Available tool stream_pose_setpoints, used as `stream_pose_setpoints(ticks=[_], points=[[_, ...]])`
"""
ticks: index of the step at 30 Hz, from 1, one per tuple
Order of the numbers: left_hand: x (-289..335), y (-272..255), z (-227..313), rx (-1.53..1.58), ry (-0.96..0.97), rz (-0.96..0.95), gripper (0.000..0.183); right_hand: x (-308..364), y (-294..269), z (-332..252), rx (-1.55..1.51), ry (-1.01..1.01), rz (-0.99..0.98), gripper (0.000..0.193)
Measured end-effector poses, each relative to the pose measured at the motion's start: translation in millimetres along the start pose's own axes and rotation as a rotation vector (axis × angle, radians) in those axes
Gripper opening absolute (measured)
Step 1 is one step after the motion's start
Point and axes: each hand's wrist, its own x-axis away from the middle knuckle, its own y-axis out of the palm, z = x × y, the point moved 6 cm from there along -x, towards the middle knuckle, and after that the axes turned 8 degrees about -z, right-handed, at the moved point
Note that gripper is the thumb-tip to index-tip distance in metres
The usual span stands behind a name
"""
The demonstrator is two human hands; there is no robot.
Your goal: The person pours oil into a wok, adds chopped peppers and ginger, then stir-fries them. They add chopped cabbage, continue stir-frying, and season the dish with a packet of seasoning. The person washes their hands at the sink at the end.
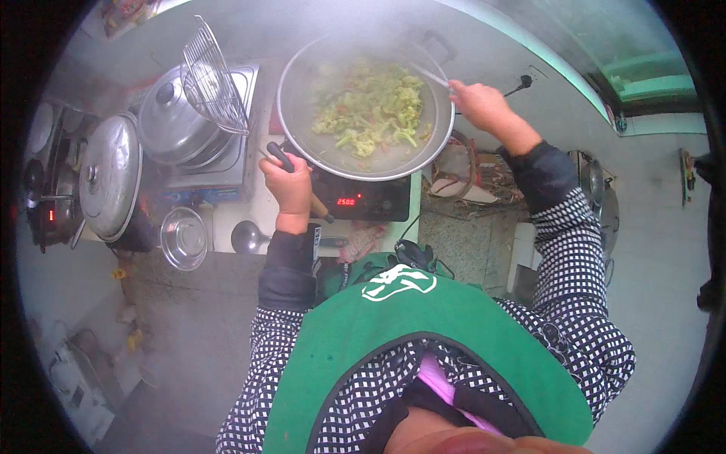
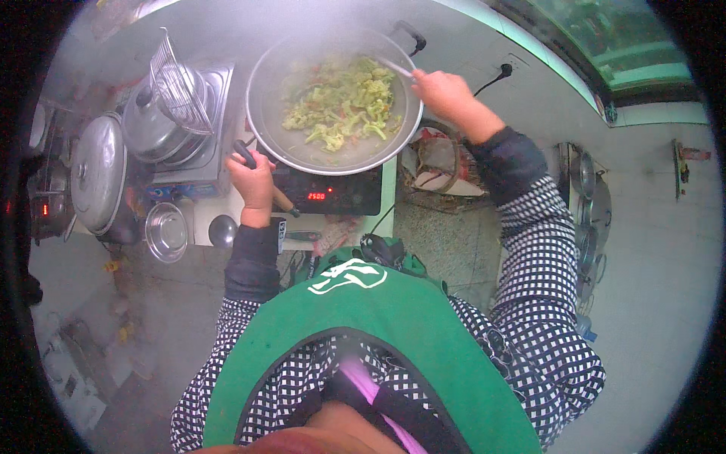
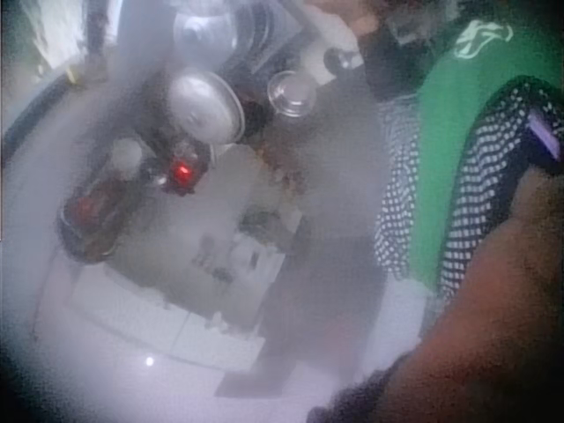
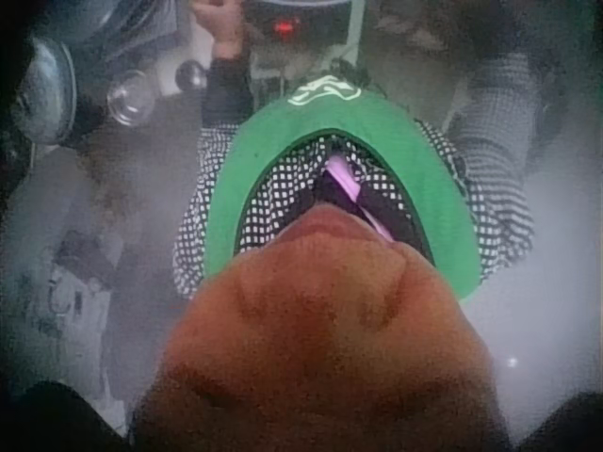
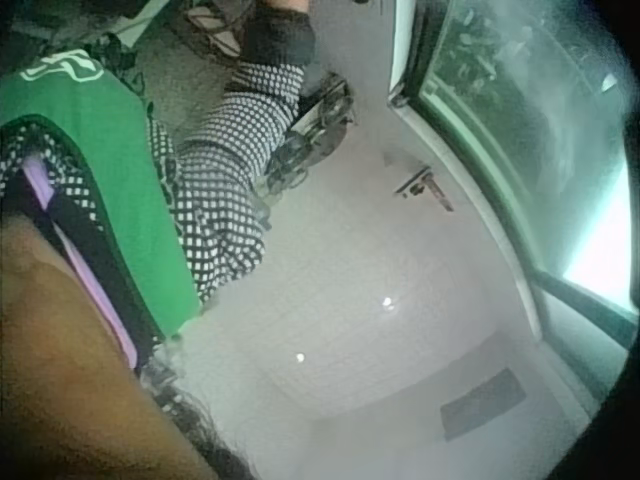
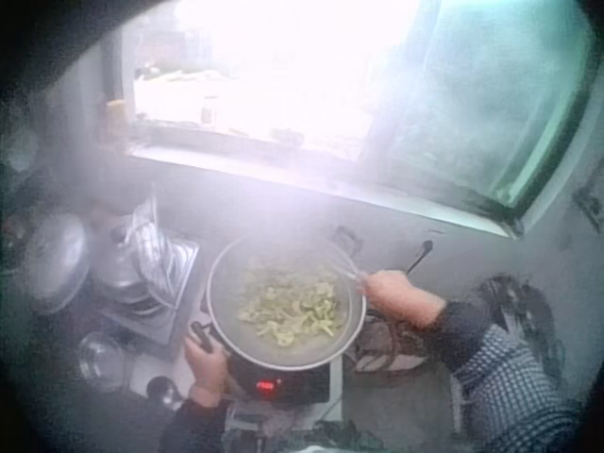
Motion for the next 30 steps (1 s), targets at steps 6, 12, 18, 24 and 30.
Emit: stream_pose_setpoints(ticks=[6,12,18,24,30], points=[[-2.1,-0.2,1.0,-0.022,-0.006,-0.003,0.023,34.8,19.3,-43.6,0.034,-0.144,-0.307,0.033],[-0.8,4.6,-2.2,0.013,-0.012,-0.006,0.023,98.0,-48.7,-8.5,-0.008,-0.119,-0.261,0.036],[-1.4,3.5,2.6,-0.033,-0.003,-0.022,0.024,64.4,2.5,-33.0,0.138,-0.151,-0.369,0.034],[0.3,2.8,10.2,0.041,-0.002,-0.026,0.024,32.4,15.4,-52.4,-0.049,-0.075,-0.128,0.038],[0.2,3.3,5.5,0.009,-0.04,-0.03,0.022,0.8,-5.9,-48.3,-0.13,0.015,-0.072,0.041]])
